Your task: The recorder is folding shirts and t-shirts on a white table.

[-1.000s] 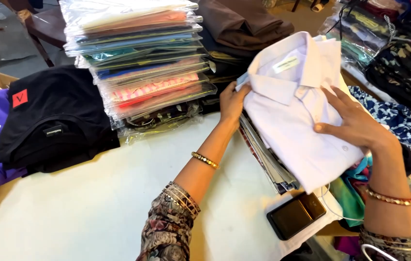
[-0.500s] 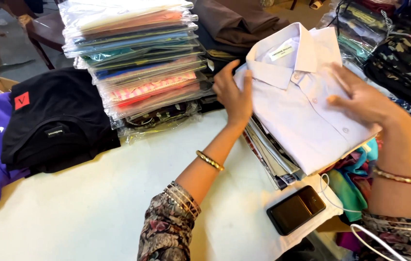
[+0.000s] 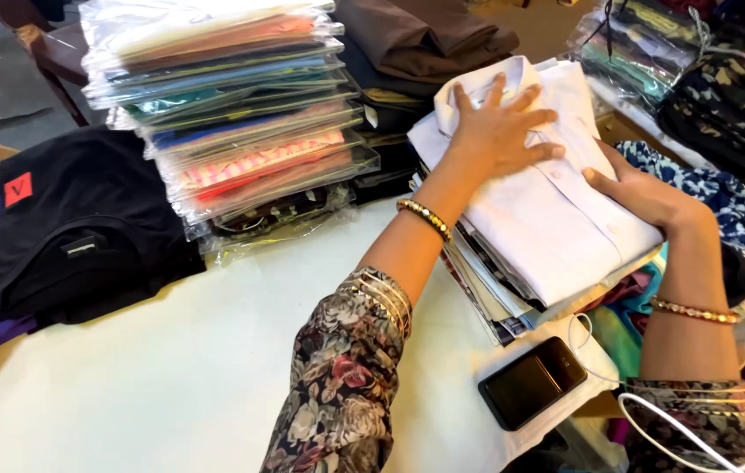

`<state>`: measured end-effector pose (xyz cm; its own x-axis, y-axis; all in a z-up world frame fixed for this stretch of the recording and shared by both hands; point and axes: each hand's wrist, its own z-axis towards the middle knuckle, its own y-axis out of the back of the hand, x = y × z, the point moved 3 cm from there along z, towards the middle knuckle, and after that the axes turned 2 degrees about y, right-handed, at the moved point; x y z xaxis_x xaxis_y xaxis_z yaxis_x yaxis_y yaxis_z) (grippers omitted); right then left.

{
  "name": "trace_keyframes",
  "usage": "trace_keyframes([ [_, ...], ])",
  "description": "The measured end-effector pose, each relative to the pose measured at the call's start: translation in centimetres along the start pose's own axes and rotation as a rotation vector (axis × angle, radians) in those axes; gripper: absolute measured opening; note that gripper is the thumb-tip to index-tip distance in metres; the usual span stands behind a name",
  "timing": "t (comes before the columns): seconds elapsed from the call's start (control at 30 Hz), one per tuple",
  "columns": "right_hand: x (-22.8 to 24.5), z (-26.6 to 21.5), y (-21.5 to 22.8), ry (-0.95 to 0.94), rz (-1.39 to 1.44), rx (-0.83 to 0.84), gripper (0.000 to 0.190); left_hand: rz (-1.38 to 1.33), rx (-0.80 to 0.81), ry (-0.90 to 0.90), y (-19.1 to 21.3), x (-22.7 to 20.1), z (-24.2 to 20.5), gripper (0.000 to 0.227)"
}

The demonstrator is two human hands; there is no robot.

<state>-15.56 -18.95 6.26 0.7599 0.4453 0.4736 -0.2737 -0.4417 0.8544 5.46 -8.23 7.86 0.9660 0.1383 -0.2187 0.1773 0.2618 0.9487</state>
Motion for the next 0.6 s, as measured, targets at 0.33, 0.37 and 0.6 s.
trace_keyframes([
  [0.33, 1.0, -1.5, 1.1, 0.001, -0.035, -0.044, 0.096, -0.045, 0.033, -0.003, -0.1, 0.6, 1.2, 0.077],
  [0.37, 1.1, -1.9, 1.4, -0.021, -0.064, -0.060, 0.095, -0.055, -0.049, -0.036, 0.2, 0.7, 0.8, 0.079],
  [0.6, -1.2, -0.9, 4.2, 0.311, -0.231, -0.178, 0.092, 0.042, -0.243, -0.223, 4.0, 3.3, -7.8, 0.081],
])
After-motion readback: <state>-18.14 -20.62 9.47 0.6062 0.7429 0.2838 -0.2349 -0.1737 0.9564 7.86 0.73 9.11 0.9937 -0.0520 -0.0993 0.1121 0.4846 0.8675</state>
